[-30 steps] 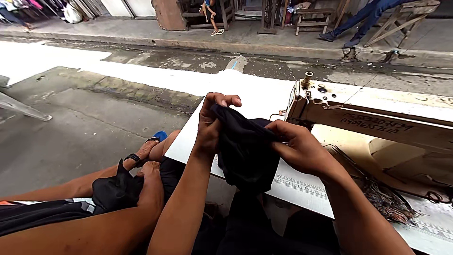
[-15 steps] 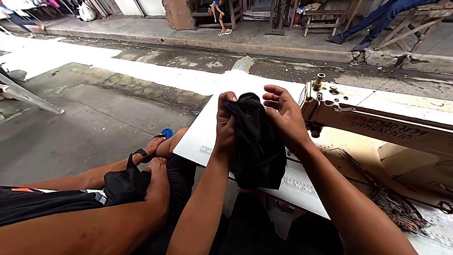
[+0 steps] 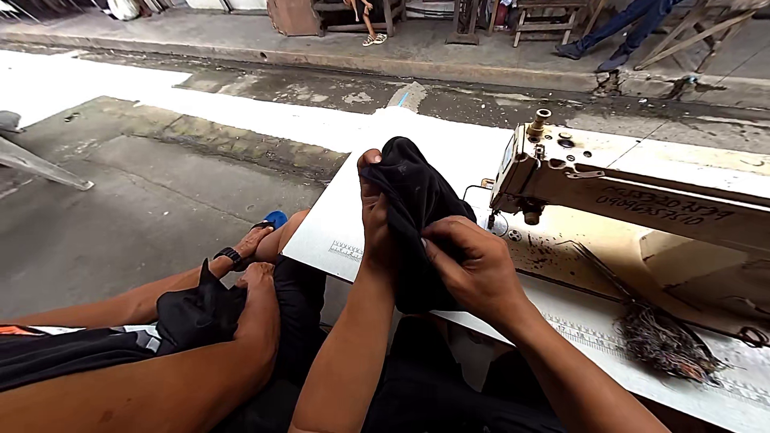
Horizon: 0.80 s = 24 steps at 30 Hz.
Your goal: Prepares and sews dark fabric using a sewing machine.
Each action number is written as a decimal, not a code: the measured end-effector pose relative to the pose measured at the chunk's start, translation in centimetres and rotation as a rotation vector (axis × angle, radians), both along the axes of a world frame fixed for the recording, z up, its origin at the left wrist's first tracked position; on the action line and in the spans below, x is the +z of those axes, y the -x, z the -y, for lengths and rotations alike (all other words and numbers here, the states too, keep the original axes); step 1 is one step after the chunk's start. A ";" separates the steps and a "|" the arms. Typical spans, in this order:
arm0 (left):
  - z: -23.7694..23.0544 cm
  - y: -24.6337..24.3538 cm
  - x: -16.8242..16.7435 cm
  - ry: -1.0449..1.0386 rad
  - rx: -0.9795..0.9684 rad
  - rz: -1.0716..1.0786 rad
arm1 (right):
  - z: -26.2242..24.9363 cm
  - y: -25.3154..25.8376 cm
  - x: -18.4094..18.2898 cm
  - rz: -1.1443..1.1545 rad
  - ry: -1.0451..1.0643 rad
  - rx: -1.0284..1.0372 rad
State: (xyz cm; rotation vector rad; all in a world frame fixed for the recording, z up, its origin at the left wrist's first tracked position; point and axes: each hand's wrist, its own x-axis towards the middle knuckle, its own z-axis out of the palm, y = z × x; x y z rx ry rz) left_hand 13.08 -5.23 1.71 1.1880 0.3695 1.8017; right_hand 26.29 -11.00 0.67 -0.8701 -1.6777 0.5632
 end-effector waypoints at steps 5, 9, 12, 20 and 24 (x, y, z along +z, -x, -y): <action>-0.5 0.5 -0.4 0.018 0.104 -0.018 | 0.2 0.4 -0.7 -0.116 -0.012 -0.134; -1.6 1.8 -1.6 -0.217 0.323 -0.318 | -0.3 -0.3 -0.6 -0.251 -0.040 -0.127; -1.7 3.3 -2.4 -0.261 0.434 -0.497 | -0.9 -1.9 -1.1 -0.196 -0.058 -0.045; 0.8 2.0 -2.6 -0.395 0.200 -0.715 | 0.1 -4.5 -4.7 -0.053 -0.066 -0.176; 0.9 0.8 -2.4 -0.451 0.158 -0.747 | 0.9 -3.5 -2.8 -0.025 -0.286 -0.264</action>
